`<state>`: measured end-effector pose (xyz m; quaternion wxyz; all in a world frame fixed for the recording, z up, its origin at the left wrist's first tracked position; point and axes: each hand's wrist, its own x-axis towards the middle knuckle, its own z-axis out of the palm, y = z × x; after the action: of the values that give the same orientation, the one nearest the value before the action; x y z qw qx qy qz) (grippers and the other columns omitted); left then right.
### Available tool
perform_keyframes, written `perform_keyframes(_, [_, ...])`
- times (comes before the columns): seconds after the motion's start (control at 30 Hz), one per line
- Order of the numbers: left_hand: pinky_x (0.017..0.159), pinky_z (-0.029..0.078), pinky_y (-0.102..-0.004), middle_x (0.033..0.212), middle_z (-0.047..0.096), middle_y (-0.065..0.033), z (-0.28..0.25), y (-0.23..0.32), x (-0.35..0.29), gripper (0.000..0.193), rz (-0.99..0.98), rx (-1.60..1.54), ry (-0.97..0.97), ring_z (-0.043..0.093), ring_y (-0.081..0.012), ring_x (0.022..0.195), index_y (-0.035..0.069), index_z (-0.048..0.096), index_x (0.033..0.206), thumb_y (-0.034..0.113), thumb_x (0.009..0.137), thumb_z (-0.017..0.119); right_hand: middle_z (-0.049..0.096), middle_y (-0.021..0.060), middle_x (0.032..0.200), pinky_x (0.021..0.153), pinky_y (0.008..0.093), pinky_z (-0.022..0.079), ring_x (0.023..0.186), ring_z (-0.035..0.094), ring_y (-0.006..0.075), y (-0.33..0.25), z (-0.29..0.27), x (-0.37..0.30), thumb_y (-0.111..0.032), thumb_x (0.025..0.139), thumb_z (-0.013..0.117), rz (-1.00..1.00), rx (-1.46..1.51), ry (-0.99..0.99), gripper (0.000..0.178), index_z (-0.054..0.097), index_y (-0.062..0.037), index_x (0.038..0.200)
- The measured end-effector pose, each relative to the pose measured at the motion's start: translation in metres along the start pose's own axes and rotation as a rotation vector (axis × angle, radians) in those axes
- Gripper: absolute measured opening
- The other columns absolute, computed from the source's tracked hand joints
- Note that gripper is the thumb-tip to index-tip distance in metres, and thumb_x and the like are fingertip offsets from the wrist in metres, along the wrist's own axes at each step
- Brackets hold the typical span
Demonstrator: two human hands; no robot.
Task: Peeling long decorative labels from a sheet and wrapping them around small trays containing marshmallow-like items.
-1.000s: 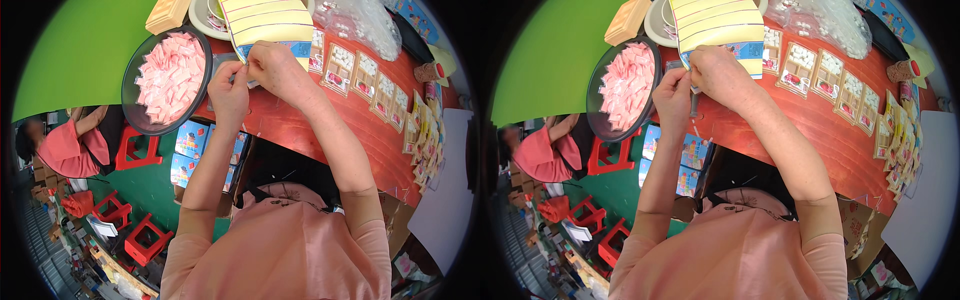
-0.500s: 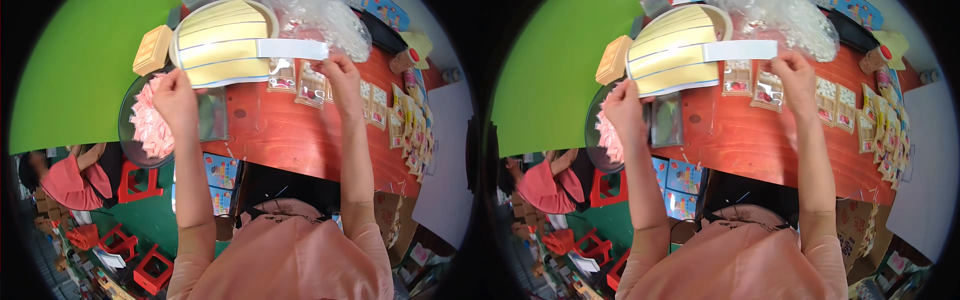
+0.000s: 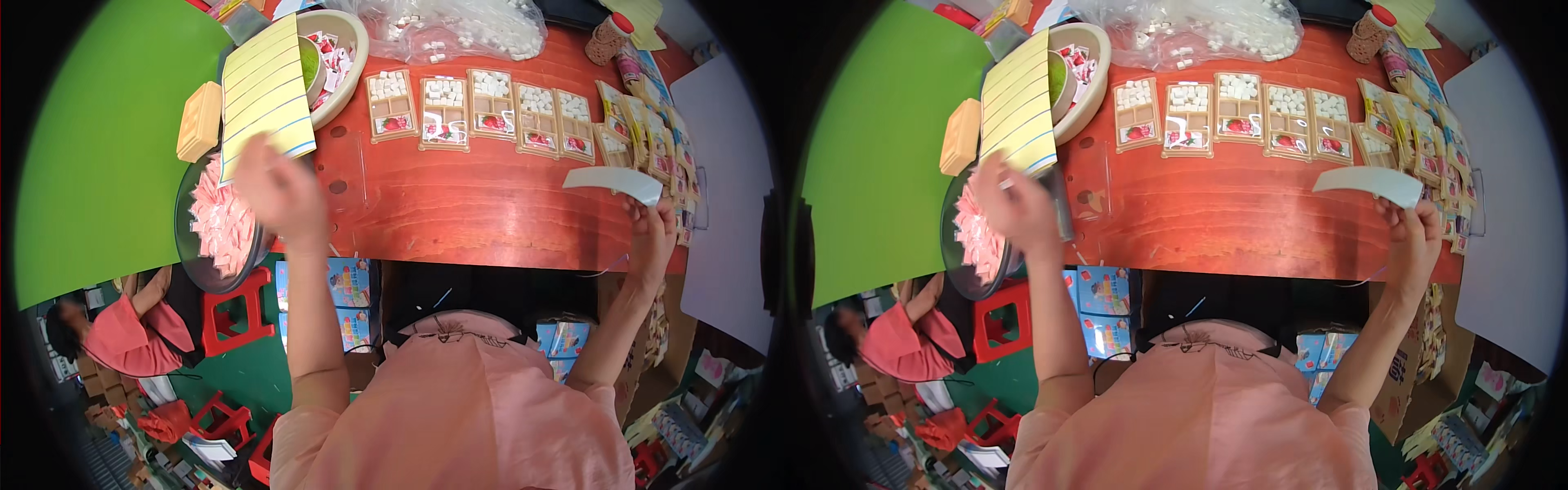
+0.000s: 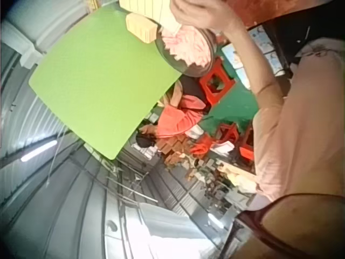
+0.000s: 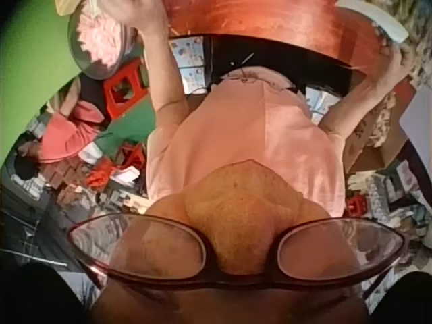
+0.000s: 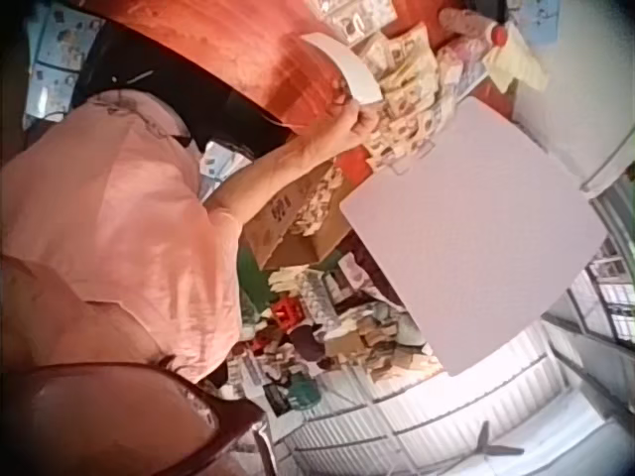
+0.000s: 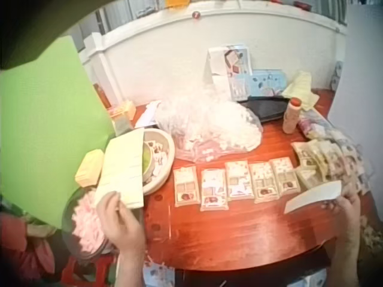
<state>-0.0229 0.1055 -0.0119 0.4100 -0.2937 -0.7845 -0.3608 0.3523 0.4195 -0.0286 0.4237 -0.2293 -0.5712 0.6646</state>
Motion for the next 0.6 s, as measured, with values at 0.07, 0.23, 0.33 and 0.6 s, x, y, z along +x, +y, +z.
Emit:
perform_keyframes(0.07, [0.101,0.044,-0.0455,0.117,0.063,-0.0174,0.036,0.037,-0.010,0.033,0.340,-0.220,-0.386,0.056,-0.0376,0.118,-0.002,0.063,0.111,-0.007,0.078,0.062,0.066,0.0147,0.103,0.091,0.0394,0.051,0.095,0.064,0.0247,-0.002,-0.003,-0.016,-0.003,0.097,0.054,0.010,0.004,-0.001,0.004,0.057,-0.0044,0.099])
perform_keyframes(0.23, [0.113,0.031,-0.0508,0.144,0.049,-0.0201,0.156,0.010,-0.032,0.035,0.250,-0.107,-0.594,0.040,-0.0408,0.137,-0.002,0.057,0.127,0.012,0.095,0.054,0.063,0.0114,0.096,0.088,0.0376,0.051,0.092,0.062,0.0230,-0.007,0.013,-0.038,-0.005,0.096,0.058,0.053,0.015,0.074,0.003,0.056,-0.0042,0.097])
perform_keyframes(0.33, [0.118,0.023,-0.0535,0.149,0.042,-0.0220,0.180,0.004,-0.031,0.043,0.158,0.069,-0.766,0.032,-0.0416,0.142,-0.001,0.053,0.134,0.023,0.098,0.049,0.061,0.0099,0.091,0.086,0.0376,0.051,0.088,0.061,0.0233,-0.009,0.011,-0.053,-0.005,0.096,0.058,0.074,0.023,0.106,0.004,0.054,-0.0034,0.095])
perform_keyframes(0.6, [0.118,0.021,-0.0523,0.151,0.042,-0.0182,0.141,0.016,-0.067,0.047,0.088,0.010,-0.883,0.032,-0.0358,0.144,0.000,0.051,0.138,0.029,0.101,0.045,0.060,0.0118,0.094,0.089,0.0390,0.050,0.091,0.060,0.0236,-0.013,0.001,-0.072,-0.005,0.097,0.057,0.069,-0.001,0.102,0.004,0.053,-0.0029,0.096])
